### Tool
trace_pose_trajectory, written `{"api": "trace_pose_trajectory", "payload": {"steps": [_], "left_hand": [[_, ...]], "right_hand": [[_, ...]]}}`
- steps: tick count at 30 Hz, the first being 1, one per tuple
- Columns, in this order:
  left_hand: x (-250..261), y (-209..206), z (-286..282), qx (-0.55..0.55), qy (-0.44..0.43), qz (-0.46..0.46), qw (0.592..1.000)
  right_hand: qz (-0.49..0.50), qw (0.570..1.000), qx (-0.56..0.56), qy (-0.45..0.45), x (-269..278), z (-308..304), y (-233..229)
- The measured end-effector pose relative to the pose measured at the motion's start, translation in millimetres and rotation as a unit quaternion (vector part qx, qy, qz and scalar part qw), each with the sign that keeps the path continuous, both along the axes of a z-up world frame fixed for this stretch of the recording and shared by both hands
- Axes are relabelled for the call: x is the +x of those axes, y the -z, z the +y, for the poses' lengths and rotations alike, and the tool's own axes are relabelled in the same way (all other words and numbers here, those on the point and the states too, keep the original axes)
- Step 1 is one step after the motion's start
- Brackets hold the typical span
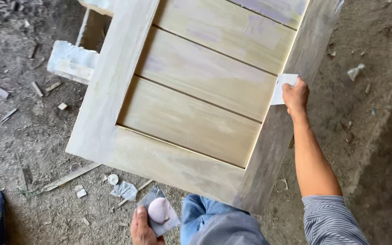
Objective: The person applies wood filler to a wooden door using a putty knife, spreading it across the surface and into the gaps between planks. The person repeatedly scoops filler from a container and smooths it onto the door.
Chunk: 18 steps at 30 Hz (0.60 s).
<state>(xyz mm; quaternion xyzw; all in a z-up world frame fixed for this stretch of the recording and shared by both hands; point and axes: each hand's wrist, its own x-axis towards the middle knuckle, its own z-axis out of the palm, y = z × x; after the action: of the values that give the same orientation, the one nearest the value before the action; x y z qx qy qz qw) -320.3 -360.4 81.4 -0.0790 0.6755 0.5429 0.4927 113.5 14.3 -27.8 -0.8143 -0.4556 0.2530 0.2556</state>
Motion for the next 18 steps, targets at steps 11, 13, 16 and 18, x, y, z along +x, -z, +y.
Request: {"api": "trace_pose_trajectory", "payload": {"steps": [11,13,16,18], "left_hand": [[-81.4,10.5,86.8,0.009,0.065,-0.035,0.997],[-94.6,13.5,102.2,0.022,0.071,-0.049,0.996],[-124.2,25.1,129.6,0.004,0.105,-0.056,0.993],[-148.1,33.6,145.9,-0.033,0.138,-0.053,0.988]], "right_hand": [[-0.214,0.976,-0.019,-0.035,8.1,11.4,57.0],[-0.231,0.971,-0.030,-0.047,0.1,16.3,55.1],[-0.237,0.968,-0.073,-0.040,-19.4,22.6,49.0],[-0.253,0.964,-0.073,-0.045,-35.1,29.4,46.5]]}}
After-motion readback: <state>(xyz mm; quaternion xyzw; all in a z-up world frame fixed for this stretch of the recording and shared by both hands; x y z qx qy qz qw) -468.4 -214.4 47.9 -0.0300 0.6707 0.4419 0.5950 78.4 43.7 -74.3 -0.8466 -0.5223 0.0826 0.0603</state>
